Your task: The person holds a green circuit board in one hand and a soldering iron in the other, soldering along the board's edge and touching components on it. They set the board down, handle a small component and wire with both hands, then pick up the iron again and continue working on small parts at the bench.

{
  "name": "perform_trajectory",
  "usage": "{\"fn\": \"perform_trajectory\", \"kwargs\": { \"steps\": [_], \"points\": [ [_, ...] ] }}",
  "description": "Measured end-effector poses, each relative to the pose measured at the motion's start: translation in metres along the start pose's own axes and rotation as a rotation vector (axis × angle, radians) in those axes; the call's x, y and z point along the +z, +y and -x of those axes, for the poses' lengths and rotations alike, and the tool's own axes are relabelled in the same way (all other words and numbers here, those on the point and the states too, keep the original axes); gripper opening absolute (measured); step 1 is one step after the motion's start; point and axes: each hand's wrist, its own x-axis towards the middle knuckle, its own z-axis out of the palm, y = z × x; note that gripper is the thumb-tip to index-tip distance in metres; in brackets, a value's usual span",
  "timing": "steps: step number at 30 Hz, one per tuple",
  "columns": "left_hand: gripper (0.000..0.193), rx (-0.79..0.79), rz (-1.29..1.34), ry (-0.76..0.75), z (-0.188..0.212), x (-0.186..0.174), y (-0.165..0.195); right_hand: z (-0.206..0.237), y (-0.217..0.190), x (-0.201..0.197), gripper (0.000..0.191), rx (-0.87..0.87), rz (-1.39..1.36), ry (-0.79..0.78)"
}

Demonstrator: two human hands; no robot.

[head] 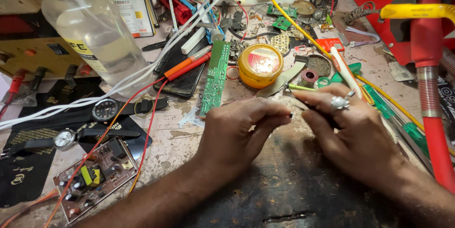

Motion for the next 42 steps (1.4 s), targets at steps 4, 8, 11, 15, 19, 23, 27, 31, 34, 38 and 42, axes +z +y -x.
{"fn": "perform_trajectory", "kwargs": {
  "steps": [4,8,11,15,19,23,27,31,34,38,42],
  "points": [
    [0.013,-0.046,-0.004,0.0,-0.004,-0.004,-0.002,-0.003,-0.006,0.003,0.032,0.075,0.085,-0.05],
    [0.011,-0.197,0.073,0.005,-0.007,-0.003,0.0,-0.001,-0.008,0.0,0.032,0.289,-0.067,-0.011],
    [0.011,-0.259,0.226,-0.015,-0.006,0.0,0.003,0.004,-0.008,-0.002,0.028,0.206,-0.26,0.1],
    [0.01,-0.265,0.447,-0.065,-0.001,0.002,0.007,0.01,-0.005,0.0,0.023,0.12,-0.472,0.126],
    [0.01,-0.332,0.581,-0.115,0.001,0.003,0.005,0.015,-0.005,0.002,0.02,0.061,-0.496,0.154],
    [0.011,-0.323,0.706,-0.161,0.003,0.006,0.003,0.015,-0.008,-0.001,0.017,0.015,-0.345,0.157],
    [0.012,-0.383,0.783,-0.182,0.006,0.01,0.003,0.011,-0.012,-0.005,0.017,-0.024,-0.164,0.177],
    [0.014,-0.385,0.782,-0.183,0.006,0.01,0.003,0.011,-0.017,-0.007,0.019,-0.016,-0.109,0.175],
    [0.014,-0.411,0.771,-0.177,0.005,0.008,0.003,0.01,-0.019,-0.006,0.021,-0.017,-0.084,0.167],
    [0.016,-0.412,0.574,-0.169,0.002,0.006,0.003,0.007,-0.021,-0.005,0.021,-0.04,-0.032,0.175],
    [0.013,-0.435,0.585,-0.133,-0.001,0.006,0.002,0.007,-0.022,-0.005,0.026,-0.017,-0.03,0.191]
  ]
}}
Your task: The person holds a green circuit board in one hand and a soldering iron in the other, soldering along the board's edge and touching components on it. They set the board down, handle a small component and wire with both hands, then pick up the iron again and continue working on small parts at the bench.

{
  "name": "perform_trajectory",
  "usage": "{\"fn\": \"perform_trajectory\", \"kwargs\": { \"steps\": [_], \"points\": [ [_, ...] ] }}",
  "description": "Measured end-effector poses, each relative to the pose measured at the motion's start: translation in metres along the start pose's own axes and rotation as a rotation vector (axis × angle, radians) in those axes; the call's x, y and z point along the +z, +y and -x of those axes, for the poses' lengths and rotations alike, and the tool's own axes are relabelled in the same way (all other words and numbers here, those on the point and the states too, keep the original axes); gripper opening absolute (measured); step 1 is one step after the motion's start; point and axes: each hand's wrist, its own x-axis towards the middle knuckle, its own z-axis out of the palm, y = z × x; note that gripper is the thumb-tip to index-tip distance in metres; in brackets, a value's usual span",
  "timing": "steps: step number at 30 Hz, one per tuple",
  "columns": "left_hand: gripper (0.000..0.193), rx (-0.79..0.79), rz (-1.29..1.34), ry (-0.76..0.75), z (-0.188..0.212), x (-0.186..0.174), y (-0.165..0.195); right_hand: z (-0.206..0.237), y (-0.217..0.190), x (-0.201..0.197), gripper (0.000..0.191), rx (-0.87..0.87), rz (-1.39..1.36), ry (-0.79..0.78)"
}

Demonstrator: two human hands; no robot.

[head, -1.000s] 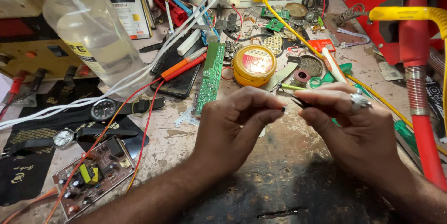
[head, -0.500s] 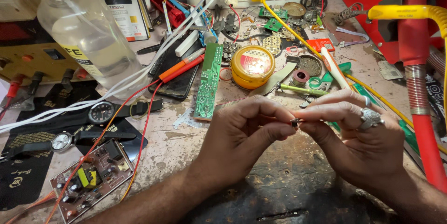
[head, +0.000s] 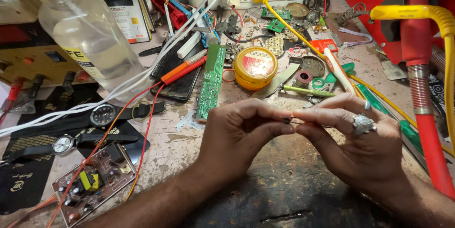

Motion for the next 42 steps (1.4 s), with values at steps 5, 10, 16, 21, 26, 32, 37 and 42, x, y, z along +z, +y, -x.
{"fn": "perform_trajectory", "kwargs": {
  "steps": [5,10,16,21,26,32,37,42],
  "points": [
    [0.013,-0.028,0.051,-0.016,-0.001,-0.004,-0.002,0.0,0.004,-0.003,0.026,0.01,-0.104,-0.021],
    [0.012,-0.049,0.097,-0.025,-0.002,-0.003,-0.003,0.002,0.008,-0.005,0.023,0.012,-0.103,-0.029],
    [0.013,-0.033,0.112,-0.022,0.001,-0.003,-0.001,0.001,0.008,-0.004,0.021,0.029,-0.146,-0.023],
    [0.012,0.002,0.057,-0.011,0.001,-0.002,0.0,0.001,0.005,-0.006,0.02,0.011,-0.122,-0.003],
    [0.011,0.014,0.044,-0.002,0.001,-0.001,0.0,0.0,0.001,-0.004,0.02,-0.02,-0.009,0.034],
    [0.012,0.002,0.028,0.012,0.001,-0.001,-0.003,0.002,0.001,-0.002,0.018,-0.001,-0.078,0.059],
    [0.015,-0.059,0.124,0.048,-0.001,-0.001,-0.008,0.001,0.006,0.002,0.018,-0.022,-0.004,0.001],
    [0.014,-0.084,0.073,0.23,-0.016,-0.01,-0.008,-0.007,0.019,0.012,0.034,0.331,-0.032,-0.213]
  ]
}}
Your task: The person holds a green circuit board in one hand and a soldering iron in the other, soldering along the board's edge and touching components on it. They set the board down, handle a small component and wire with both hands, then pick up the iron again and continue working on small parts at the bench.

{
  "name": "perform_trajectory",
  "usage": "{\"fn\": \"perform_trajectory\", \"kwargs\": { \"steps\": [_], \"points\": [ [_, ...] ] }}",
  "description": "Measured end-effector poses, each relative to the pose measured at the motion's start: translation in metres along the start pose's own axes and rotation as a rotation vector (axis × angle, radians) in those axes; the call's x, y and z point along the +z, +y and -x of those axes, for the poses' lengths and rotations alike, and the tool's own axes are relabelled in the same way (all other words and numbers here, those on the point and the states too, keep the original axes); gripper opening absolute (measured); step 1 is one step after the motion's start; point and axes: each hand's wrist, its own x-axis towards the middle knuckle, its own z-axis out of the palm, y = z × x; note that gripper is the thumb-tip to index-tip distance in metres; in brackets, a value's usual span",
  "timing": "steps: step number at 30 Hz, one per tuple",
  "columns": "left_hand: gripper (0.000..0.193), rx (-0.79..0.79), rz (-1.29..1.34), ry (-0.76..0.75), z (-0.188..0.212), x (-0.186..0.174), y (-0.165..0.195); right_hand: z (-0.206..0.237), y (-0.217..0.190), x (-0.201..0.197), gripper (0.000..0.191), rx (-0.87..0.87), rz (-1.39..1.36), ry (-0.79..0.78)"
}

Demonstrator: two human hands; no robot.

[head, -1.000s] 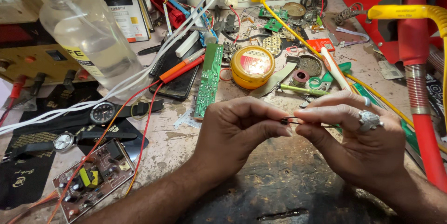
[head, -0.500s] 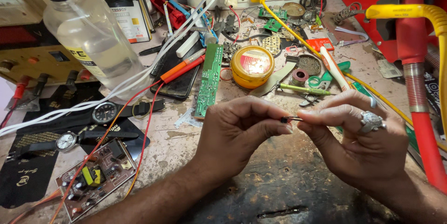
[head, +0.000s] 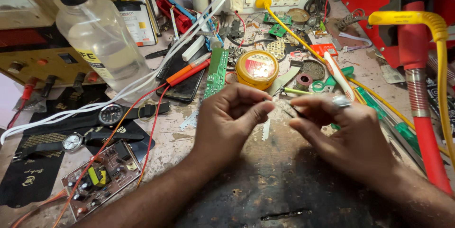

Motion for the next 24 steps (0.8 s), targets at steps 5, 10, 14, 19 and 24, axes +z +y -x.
{"fn": "perform_trajectory", "kwargs": {
  "steps": [5,10,14,19,24],
  "points": [
    [0.014,-0.015,-0.184,-0.016,-0.008,-0.011,0.003,-0.003,0.011,0.006,0.029,-0.409,0.205,-0.115],
    [0.014,0.01,-0.308,-0.063,-0.01,-0.013,0.002,-0.011,0.022,-0.003,0.035,-0.065,-0.051,-0.024],
    [0.012,-0.019,-0.337,-0.116,-0.018,-0.015,-0.001,-0.046,0.045,-0.029,0.055,0.153,-0.446,0.28],
    [0.013,-0.169,-0.442,-0.239,-0.019,-0.02,-0.008,-0.092,0.089,-0.051,0.057,0.347,-0.37,0.414],
    [0.013,-0.195,-0.354,-0.263,-0.012,-0.033,-0.009,-0.118,0.116,-0.049,0.04,0.097,0.039,0.462]
  ]
}}
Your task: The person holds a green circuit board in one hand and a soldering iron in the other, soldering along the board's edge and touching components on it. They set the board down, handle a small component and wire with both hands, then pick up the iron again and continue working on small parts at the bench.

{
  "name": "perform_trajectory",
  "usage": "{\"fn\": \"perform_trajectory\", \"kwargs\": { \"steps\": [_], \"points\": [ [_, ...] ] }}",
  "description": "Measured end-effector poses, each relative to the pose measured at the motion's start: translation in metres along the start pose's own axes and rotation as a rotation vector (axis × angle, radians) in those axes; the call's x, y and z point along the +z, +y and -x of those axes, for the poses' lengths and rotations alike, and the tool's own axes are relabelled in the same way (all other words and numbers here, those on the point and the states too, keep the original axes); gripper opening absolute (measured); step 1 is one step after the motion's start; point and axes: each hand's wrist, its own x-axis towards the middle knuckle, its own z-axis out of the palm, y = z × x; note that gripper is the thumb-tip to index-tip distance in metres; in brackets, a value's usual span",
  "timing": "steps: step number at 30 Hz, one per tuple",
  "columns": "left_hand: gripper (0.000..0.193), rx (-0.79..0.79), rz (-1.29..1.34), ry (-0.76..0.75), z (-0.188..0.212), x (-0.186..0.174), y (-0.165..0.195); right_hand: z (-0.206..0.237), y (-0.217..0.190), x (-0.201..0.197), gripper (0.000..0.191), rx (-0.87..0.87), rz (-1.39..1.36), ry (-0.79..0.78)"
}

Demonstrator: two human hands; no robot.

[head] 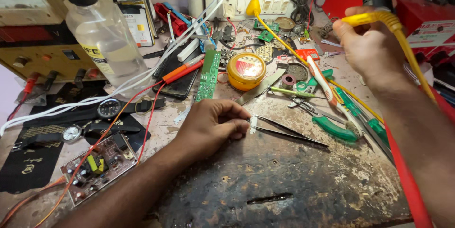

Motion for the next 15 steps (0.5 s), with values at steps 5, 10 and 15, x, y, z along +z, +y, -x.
{"fn": "perform_trajectory", "kwargs": {
  "steps": [5,10,15],
  "points": [
    [0.013,-0.003,-0.026,-0.018,0.003,0.002,-0.001,0.006,-0.01,-0.031,0.018,-0.431,0.404,0.172],
    [0.013,-0.002,-0.052,-0.016,0.006,0.001,0.002,0.04,-0.035,-0.062,0.019,-0.128,-0.337,0.096],
    [0.014,-0.017,-0.153,0.012,0.013,-0.001,0.007,0.06,-0.052,-0.049,0.02,-0.243,0.056,0.075]
  ]
}}
